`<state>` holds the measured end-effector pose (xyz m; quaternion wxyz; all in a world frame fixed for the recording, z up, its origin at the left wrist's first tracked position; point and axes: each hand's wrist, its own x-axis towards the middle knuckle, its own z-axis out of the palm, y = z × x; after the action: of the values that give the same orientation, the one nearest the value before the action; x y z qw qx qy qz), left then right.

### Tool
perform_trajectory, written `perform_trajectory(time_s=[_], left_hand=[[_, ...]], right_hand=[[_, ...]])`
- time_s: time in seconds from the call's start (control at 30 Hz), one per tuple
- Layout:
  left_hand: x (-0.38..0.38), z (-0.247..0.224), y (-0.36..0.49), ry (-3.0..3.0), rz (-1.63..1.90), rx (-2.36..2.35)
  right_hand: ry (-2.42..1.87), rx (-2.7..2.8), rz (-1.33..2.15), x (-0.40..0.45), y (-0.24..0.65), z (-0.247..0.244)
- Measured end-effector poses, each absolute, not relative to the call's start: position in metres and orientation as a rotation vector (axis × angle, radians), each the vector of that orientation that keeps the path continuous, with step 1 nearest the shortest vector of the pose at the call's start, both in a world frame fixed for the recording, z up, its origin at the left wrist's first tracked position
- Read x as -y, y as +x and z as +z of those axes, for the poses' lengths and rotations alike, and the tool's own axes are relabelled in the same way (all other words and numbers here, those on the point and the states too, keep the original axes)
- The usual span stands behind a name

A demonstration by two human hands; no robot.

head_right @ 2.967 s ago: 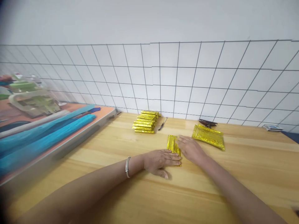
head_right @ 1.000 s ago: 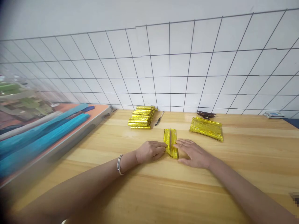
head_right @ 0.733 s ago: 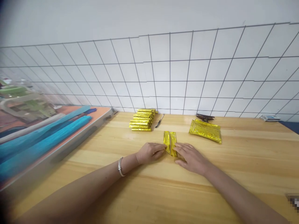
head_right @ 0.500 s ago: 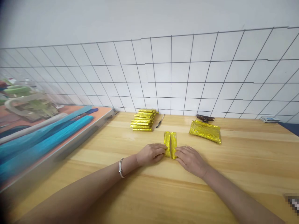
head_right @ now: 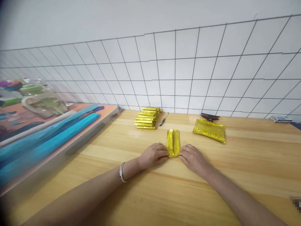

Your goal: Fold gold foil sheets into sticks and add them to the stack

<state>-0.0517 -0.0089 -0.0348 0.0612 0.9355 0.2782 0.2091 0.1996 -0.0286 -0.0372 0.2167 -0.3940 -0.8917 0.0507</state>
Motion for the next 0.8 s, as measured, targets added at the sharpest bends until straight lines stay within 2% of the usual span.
perform_trajectory(time_s=[0.33, 0.8], left_hand=[[0.019, -0.044, -0.036, 2.556, 0.774, -1.181], [0.018, -0.049, -0.02, 2.426, 0.785, -1.537]], right_hand=[[-1.182, 2.242, 0.308, 0.023, 0.196, -0.047], [-1.392, 2.169, 0.183, 0.017, 0.186, -0.052]])
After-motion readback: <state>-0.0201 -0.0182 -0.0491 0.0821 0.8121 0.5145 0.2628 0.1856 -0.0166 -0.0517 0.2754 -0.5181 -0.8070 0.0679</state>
